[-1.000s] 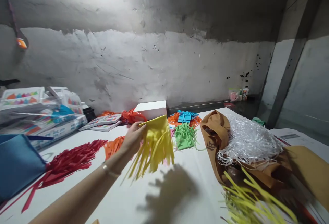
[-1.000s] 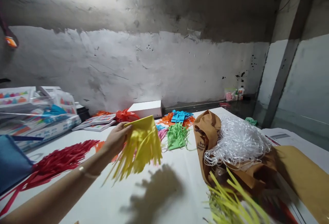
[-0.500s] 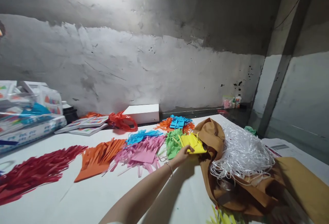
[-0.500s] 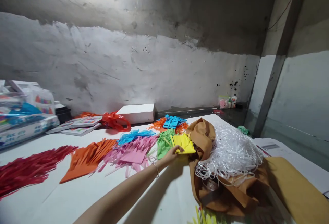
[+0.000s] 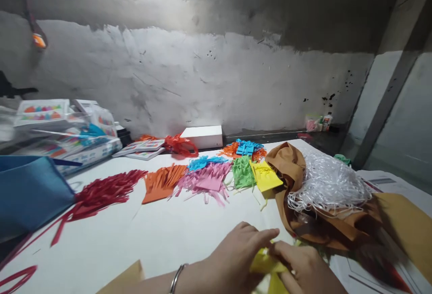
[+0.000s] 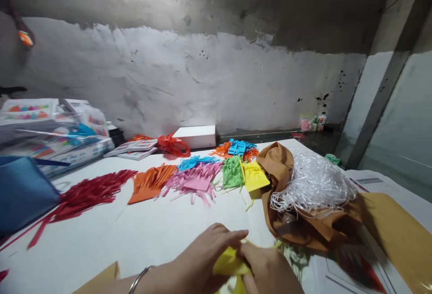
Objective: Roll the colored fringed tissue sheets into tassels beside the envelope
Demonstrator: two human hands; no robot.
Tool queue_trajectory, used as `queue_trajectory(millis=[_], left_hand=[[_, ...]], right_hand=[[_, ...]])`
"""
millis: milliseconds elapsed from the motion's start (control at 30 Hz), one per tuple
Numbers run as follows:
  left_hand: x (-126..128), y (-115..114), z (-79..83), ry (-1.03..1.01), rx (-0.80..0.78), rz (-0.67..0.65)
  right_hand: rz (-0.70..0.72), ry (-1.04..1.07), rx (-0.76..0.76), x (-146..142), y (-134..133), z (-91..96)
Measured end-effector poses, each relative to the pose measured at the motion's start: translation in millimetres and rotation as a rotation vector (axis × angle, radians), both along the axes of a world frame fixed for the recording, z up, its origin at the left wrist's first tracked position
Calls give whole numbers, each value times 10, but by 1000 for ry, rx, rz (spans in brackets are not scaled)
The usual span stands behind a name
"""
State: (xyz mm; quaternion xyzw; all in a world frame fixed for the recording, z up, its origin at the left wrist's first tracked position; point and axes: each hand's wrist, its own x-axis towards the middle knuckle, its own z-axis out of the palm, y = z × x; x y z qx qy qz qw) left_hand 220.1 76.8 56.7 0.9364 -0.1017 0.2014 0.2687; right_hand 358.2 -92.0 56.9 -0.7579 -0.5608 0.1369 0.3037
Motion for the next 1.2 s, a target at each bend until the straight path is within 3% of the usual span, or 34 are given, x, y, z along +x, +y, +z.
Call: queue_trajectory(millis=[67,167,267,367,467,567,633,767,967,1100,1200], left_hand=[[-170,61,64,61,67,125],[-476,266,216,237,105,208],[-781,426,383,309,3,140],[-968,452,418,367,-269,26],[-1025,362,223,544,-698,9],[-1038,261,-122,682,-1137,-33],[-1063,249,-333,748,-1255,3],[-1133,398,-529,800,-1083,153],[-989,737,-416,733,-770,157],[-736,806,-205,556,-472,229],[-579,728,-3,394,-309,249]], right_hand=[[77,-37,-10,-94,100,181],[77,-4,-30,-189,111,394],[64,23,-46,-271,124,474],[126,145,-44,-381,221,478],[149,352,-29,-460,354,433],[122,500,-70,-424,462,308],[108,581,-111,-335,503,187],[108,680,-189,-129,509,-52],[125,549,-248,75,517,-254],[-37,278,-101,319,461,-155],[-165,-61,199,414,246,-11]])
